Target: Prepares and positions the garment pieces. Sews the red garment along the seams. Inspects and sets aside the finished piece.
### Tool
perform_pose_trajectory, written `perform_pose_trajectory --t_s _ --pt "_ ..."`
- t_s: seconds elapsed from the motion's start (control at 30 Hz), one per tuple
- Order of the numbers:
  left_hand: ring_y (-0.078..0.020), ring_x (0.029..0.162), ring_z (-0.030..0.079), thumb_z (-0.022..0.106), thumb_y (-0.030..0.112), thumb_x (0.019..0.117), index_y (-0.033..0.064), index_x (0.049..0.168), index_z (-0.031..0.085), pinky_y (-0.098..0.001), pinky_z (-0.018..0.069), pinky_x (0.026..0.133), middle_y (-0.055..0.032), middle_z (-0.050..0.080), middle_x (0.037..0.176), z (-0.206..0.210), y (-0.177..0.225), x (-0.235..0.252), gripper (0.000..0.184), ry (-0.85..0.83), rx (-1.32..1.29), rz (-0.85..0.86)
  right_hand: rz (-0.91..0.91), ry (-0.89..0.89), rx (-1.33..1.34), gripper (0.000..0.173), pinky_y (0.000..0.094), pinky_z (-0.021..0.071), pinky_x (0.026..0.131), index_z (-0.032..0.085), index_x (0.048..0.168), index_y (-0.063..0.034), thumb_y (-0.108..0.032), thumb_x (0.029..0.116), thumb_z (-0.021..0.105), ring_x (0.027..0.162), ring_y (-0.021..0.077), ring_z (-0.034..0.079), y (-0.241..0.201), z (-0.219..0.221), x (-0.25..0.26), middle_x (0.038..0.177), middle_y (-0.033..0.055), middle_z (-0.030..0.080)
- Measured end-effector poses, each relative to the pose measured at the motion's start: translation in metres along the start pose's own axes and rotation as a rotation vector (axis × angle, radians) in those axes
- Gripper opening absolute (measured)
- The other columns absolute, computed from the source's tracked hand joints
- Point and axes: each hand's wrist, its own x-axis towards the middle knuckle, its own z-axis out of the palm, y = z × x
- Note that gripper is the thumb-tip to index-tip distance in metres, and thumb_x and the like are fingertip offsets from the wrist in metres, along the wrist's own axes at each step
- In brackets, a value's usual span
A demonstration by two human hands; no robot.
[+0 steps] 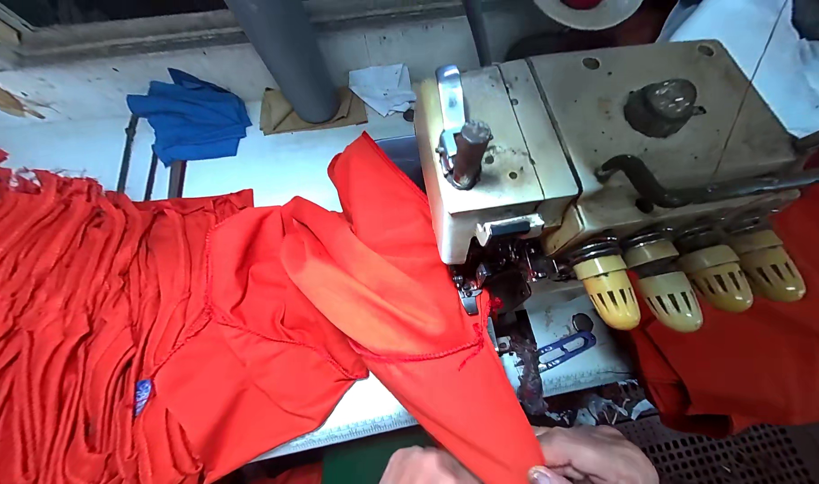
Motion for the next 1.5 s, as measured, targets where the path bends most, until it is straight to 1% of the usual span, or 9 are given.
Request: perform_pose_trajectory --t_s 0.17,0.47,0.73,0.83,0.93,1.03,1.1,1.33,1.5 --pt "0.0122 0.091 0.067 0.067 0.025 0.0963 0.0195 0.096 0.074 -0.0156 0.0576 0.084 0.0212 0.075 0.093 0.012 -0.015 0.005 0.009 0.689 -0.743 -0.145 -0.020 0.012 0.012 0.017 0.0125 0.0479 0.066 0.064 0.085 0.0062 -0.006 0.0980 0.063 0.067 -0.0023 0.058 0.016 -0.008 -0.003 0.072 0.0076 0.066" --pt "0.0032 0.085 0.067 0.075 0.036 0.0930 0.0069 0.080 0.068 -0.0150 0.0526 0.079 -0.0038 0.071 0.077 -0.047 -0.021 0.011 0.032 1.036 0.195 0.020 -0.015 0.137 0.128 0.013 0.0163 0.0551 0.064 0.067 0.089 0.0014 -0.005 0.0986 0.062 0.067 -0.0023 0.064 0.021 0.021 0.021 0.070 0.0009 0.068" --pt "0.0125 0.081 0.064 0.077 0.031 0.0892 0.0081 0.077 0.068 -0.0076 0.0511 0.075 0.0068 0.069 0.075 -0.090 -0.061 0.049 0.027 1.140 0.215 0.131 0.064 0.331 0.330 0.018 0.0196 0.0596 0.055 0.068 0.080 -0.0104 -0.003 0.0966 0.063 0.058 0.0027 0.070 0.015 0.041 0.058 0.068 -0.0038 0.072" --pt "0.0072 0.077 0.064 0.078 0.031 0.0838 0.0013 0.077 0.069 -0.0103 0.0508 0.073 0.0002 0.068 0.075 -0.103 -0.060 0.058 0.031 1.189 0.344 0.027 0.158 0.397 0.369 0.031 0.0129 0.0466 0.042 0.058 0.065 -0.0149 -0.009 0.0934 0.068 0.046 -0.0039 0.055 0.014 0.041 0.072 0.054 -0.0089 0.059" --pt "-0.0345 0.098 0.064 0.075 0.033 0.0898 -0.0128 0.104 0.064 -0.0441 0.0484 0.087 -0.0312 0.066 0.101 -0.107 -0.047 0.060 0.050 1.235 0.634 -0.021 0.182 0.409 0.405 0.039 0.0125 0.0401 0.039 0.050 0.058 -0.0177 -0.012 0.0910 0.071 0.042 -0.0051 0.048 0.018 0.040 0.081 0.049 -0.0107 0.049" --pt "-0.0290 0.142 0.044 0.063 0.039 0.0992 0.0127 0.136 0.059 -0.0516 0.0264 0.116 -0.0140 0.055 0.147 -0.104 -0.035 0.057 0.045 1.056 0.746 0.093 0.199 0.392 0.407 0.041 0.0124 0.0388 0.040 0.048 0.057 -0.0183 -0.012 0.0902 0.070 0.042 -0.0058 0.045 0.018 0.038 0.084 0.048 -0.0118 0.045" --pt "-0.0331 0.154 0.029 0.051 0.046 0.1020 0.0298 0.131 0.070 -0.0694 0.0064 0.119 -0.0010 0.054 0.153 -0.104 -0.040 0.060 0.038 0.856 0.738 0.180 0.200 0.376 0.389 0.041 0.0122 0.0376 0.040 0.048 0.057 -0.0181 -0.013 0.0911 0.070 0.042 -0.0061 0.044 0.018 0.037 0.084 0.048 -0.0119 0.044" --pt "-0.0372 0.137 0.051 0.048 0.061 0.0983 0.0282 0.127 0.074 -0.0588 0.0392 0.094 -0.0088 0.060 0.146 -0.115 -0.053 0.069 0.051 0.779 0.618 0.016 0.195 0.371 0.326 0.042 0.0133 0.0370 0.039 0.047 0.058 -0.0184 -0.013 0.0950 0.066 0.042 -0.0055 0.044 0.019 0.036 0.083 0.049 -0.0127 0.043" --pt "-0.0469 0.107 0.068 0.054 0.041 0.1013 -0.0061 0.137 0.060 -0.0666 0.0468 0.089 -0.0295 0.068 0.125 -0.114 -0.038 0.065 0.060 0.779 0.495 -0.165 0.150 0.390 0.282 0.037 0.0128 0.0373 0.043 0.055 0.062 -0.0103 -0.008 0.0979 0.062 0.045 -0.0065 0.046 0.019 0.038 0.075 0.051 -0.0105 0.048"
